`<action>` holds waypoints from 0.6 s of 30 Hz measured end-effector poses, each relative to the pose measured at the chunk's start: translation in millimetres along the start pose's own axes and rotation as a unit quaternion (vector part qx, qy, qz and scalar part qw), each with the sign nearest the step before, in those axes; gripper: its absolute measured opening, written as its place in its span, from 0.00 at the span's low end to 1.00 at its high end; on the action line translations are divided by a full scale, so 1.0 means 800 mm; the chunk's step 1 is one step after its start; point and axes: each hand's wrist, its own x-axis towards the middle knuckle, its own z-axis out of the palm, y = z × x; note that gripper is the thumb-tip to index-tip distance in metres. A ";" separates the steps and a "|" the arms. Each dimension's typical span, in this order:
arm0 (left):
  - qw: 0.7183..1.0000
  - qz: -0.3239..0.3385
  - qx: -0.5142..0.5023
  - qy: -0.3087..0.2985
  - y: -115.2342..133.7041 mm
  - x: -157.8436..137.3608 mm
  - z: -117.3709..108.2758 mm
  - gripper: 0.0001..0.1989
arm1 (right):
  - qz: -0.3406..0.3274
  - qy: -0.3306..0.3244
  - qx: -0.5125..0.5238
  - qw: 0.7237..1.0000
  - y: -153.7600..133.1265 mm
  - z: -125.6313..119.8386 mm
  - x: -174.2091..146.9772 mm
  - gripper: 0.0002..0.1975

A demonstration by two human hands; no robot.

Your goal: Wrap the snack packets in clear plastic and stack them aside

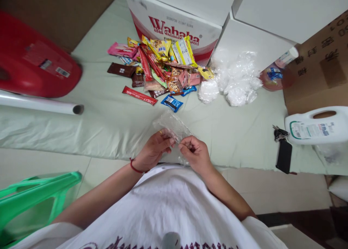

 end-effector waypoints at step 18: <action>0.999 -0.009 0.026 -0.021 -0.003 -0.001 0.013 0.22 | -0.194 0.036 -0.240 0.951 0.006 -0.004 -0.007 0.07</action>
